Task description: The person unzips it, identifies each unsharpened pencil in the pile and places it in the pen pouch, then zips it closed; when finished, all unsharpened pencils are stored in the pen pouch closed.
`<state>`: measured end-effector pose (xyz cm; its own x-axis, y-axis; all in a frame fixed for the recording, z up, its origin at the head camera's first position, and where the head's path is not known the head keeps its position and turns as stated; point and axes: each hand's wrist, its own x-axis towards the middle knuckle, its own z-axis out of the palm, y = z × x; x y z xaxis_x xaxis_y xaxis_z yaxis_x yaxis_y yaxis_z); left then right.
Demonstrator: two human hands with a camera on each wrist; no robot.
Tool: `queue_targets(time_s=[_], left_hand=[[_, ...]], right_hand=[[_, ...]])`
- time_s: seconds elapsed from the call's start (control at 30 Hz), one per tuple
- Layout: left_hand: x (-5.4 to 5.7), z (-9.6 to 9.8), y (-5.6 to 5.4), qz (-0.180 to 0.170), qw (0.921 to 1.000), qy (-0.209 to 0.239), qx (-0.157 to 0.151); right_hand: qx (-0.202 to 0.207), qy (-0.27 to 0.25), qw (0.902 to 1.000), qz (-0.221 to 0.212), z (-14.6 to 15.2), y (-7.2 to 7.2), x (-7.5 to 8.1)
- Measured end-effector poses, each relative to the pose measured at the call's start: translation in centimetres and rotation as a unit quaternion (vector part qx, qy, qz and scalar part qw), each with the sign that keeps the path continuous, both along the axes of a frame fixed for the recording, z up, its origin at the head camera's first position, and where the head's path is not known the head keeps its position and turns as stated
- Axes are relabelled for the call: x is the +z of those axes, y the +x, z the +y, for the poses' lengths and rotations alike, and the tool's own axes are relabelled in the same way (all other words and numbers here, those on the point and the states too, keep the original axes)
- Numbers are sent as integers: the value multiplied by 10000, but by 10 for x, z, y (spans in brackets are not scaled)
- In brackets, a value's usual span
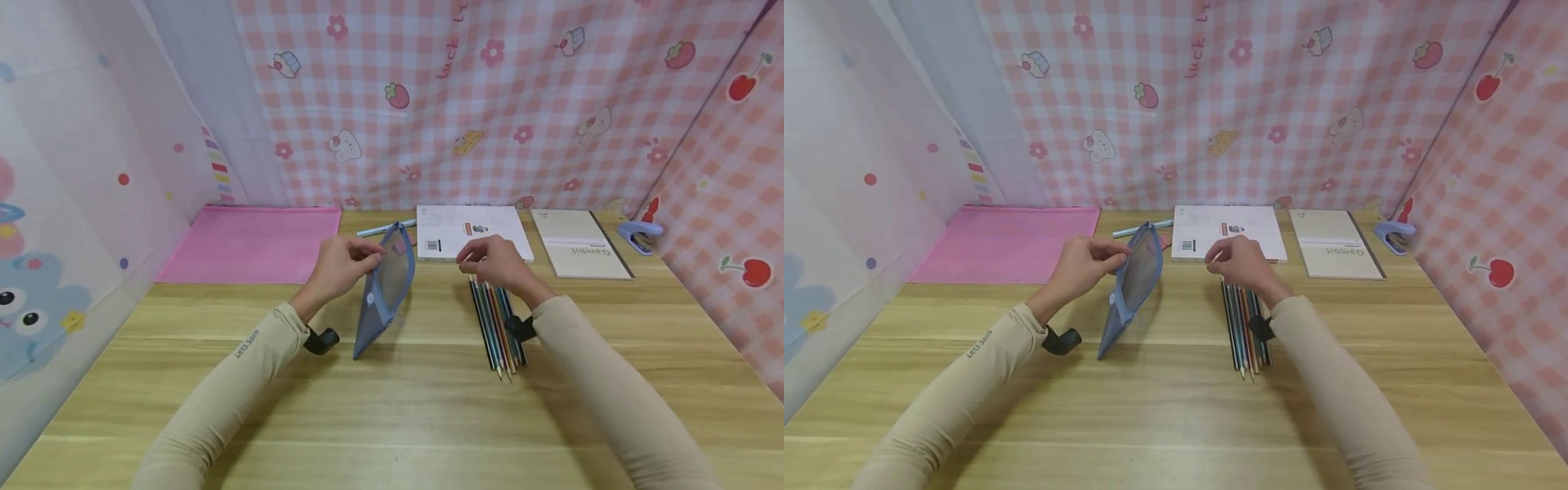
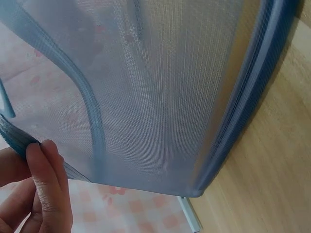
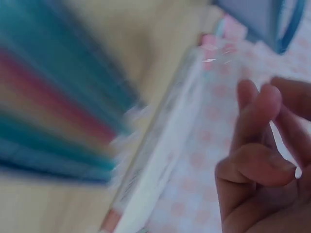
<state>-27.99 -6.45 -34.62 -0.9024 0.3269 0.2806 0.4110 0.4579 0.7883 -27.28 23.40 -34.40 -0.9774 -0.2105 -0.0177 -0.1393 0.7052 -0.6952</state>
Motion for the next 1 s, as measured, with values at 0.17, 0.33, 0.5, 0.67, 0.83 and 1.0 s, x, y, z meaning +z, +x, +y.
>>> queue_targets(time_s=[0.17, 0.33, 0.5, 0.67, 0.83, 1.0], left_hand=[[1, 0, 0, -21, 10000, 68, -30], [2, 0, 1, -1, 10000, 47, -35], [0, 0, 0, 10, 10000, 28, -31], [-1, 0, 0, -43, 10000, 38, -33], [-1, 2, 0, -133, 9999, -9, -37], [-1, 2, 3, -179, 9997, -116, -111]], right_hand=[[875, 624, 9938, -281, 21, 8, -14], [1211, 975, 9873, -332, 23, 14, -23], [1276, 1449, 9812, -31, 18, 16, -27], [1183, 1435, 9820, -324, 12, 19, -30], [1093, 1432, 9828, -420, 2, 22, -31], [872, 1646, 9816, -422, -13, 25, -29]])
